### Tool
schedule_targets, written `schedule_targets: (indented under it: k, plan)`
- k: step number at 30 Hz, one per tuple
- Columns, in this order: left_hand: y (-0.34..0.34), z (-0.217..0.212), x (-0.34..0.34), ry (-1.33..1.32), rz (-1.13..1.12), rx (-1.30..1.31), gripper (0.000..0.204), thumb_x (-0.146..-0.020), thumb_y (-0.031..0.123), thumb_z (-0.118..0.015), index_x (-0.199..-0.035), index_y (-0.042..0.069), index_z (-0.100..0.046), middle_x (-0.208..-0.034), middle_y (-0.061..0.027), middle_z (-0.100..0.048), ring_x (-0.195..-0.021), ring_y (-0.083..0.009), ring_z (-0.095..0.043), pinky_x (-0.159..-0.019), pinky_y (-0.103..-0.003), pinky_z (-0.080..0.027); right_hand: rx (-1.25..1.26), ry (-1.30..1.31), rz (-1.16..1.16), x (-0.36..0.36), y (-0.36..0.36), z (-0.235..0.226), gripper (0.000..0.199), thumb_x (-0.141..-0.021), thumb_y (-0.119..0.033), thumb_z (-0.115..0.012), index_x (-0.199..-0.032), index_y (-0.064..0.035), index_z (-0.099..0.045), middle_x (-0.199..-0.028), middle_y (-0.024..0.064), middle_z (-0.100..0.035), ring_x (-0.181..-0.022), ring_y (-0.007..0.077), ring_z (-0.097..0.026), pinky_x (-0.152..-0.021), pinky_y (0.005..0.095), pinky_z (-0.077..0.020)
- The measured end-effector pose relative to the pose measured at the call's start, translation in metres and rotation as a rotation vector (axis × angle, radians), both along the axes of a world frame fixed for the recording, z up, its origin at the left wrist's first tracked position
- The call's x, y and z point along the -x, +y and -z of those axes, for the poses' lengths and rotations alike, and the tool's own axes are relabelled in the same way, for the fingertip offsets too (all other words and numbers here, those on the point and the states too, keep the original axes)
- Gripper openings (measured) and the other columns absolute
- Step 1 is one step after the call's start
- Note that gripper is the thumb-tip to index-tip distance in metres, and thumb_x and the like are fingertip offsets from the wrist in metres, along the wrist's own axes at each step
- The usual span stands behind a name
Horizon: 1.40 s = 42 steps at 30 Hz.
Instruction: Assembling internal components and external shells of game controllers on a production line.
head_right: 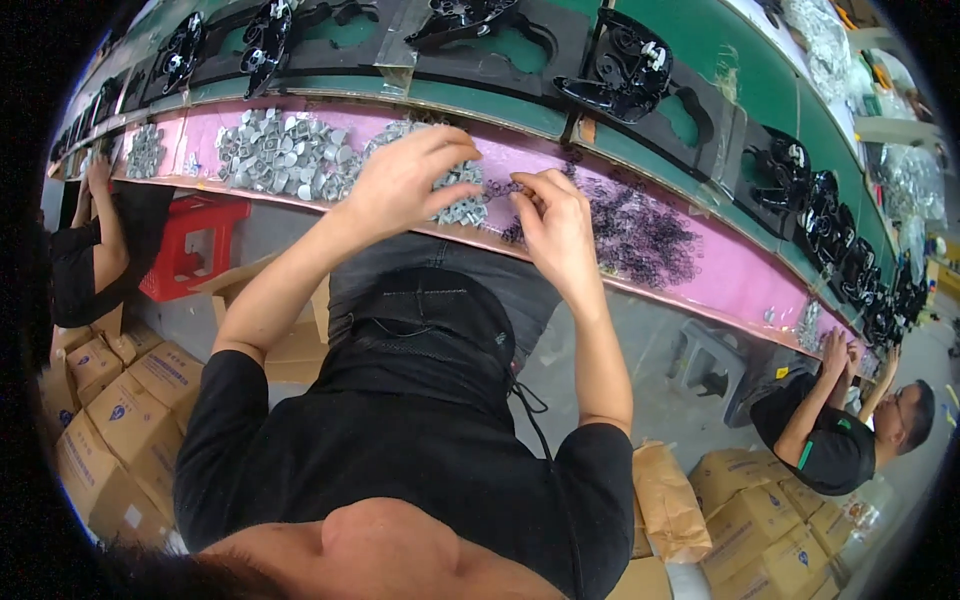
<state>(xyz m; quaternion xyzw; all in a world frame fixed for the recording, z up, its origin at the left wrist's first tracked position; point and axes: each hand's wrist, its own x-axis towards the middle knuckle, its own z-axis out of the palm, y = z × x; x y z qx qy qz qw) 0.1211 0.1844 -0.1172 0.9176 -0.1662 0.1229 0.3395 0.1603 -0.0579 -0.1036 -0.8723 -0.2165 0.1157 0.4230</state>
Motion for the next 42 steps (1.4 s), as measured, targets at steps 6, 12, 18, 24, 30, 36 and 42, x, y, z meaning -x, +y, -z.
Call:
schedule_targets:
  k: [6, 12, 18, 24, 30, 36, 42]
  plan:
    - [-0.028, 0.028, -0.015, 0.08, 0.076, 0.176, 0.028, -0.086, 0.025, -0.083, -0.105, 0.005, -0.077, -0.1, -0.0105, -0.075, -0.101, -0.0334, -0.072, -0.088, -0.044, -0.059, -0.265, 0.119, 0.17, 0.007, -0.003, 0.019, 0.022, -0.091, 0.004, -0.074, -0.114, 0.0051, -0.077, -0.1, 0.0125, -0.073, -0.084, 0.019, -0.071, -0.079, 0.0304, -0.0566]
    - [-0.018, 0.029, -0.02, 0.205, 0.149, 0.212, 0.026, -0.089, 0.021, -0.083, -0.105, 0.001, -0.08, -0.1, -0.0105, -0.076, -0.096, -0.032, -0.072, -0.084, -0.041, -0.058, -0.153, -0.198, 0.188, 0.003, -0.013, 0.014, 0.019, -0.088, 0.006, -0.077, -0.107, 0.0023, -0.08, -0.1, 0.0116, -0.073, -0.09, 0.0215, -0.072, -0.084, 0.0322, -0.0568]
    - [-0.022, -0.001, -0.03, 0.712, -0.049, 0.416, 0.036, -0.09, 0.026, -0.087, -0.114, 0.0, -0.081, -0.099, -0.0128, -0.078, -0.084, -0.0171, -0.072, -0.076, -0.033, -0.057, -0.2, -0.126, 0.303, 0.004, -0.017, 0.028, 0.023, -0.087, 0.005, -0.078, -0.11, 0.0023, -0.078, -0.101, 0.0131, -0.073, -0.087, 0.0233, -0.072, -0.082, 0.0328, -0.0573]
    - [-0.023, 0.015, -0.029, 0.633, -0.056, 0.484, 0.036, -0.089, 0.023, -0.088, -0.115, -0.001, -0.081, -0.104, -0.013, -0.079, -0.084, -0.013, -0.071, -0.075, -0.03, -0.056, -0.094, -0.197, 0.168, 0.007, 0.003, 0.022, 0.023, -0.091, -0.001, -0.079, -0.112, 0.0047, -0.076, -0.111, 0.0153, -0.076, -0.103, 0.0275, -0.074, -0.095, 0.0358, -0.0563]
    - [-0.029, 0.005, -0.019, 0.553, -0.065, 0.628, 0.036, -0.09, 0.018, -0.085, -0.118, -0.004, -0.079, -0.103, -0.016, -0.08, -0.088, -0.0189, -0.077, -0.081, -0.034, -0.061, -0.448, 0.064, 0.333, 0.015, 0.026, 0.046, 0.02, -0.099, -0.006, -0.076, -0.115, 0.0063, -0.076, -0.103, 0.0121, -0.075, -0.09, 0.0182, -0.072, -0.083, 0.031, -0.0568]
    - [-0.026, 0.006, -0.014, 0.564, -0.092, 0.667, 0.025, -0.099, 0.014, -0.079, -0.117, -0.003, -0.076, -0.098, -0.0039, -0.077, -0.08, -0.0064, -0.067, -0.07, -0.025, -0.057, -0.65, 0.218, 0.395, 0.015, 0.028, 0.046, 0.018, -0.102, -0.004, -0.073, -0.115, 0.008, -0.076, -0.107, 0.008, -0.076, -0.093, 0.0115, -0.069, -0.086, 0.0259, -0.055]
    - [-0.024, 0.013, -0.012, 0.838, -0.018, 1.022, 0.021, -0.105, 0.014, -0.072, -0.116, -0.004, -0.072, -0.09, -0.0027, -0.073, -0.074, -0.0062, -0.064, -0.06, -0.023, -0.055, -0.683, 0.211, 0.379, 0.016, 0.026, 0.044, 0.017, -0.104, -0.002, -0.07, -0.116, 0.0086, -0.076, -0.106, 0.0091, -0.077, -0.095, 0.0134, -0.07, -0.091, 0.0278, -0.0556]
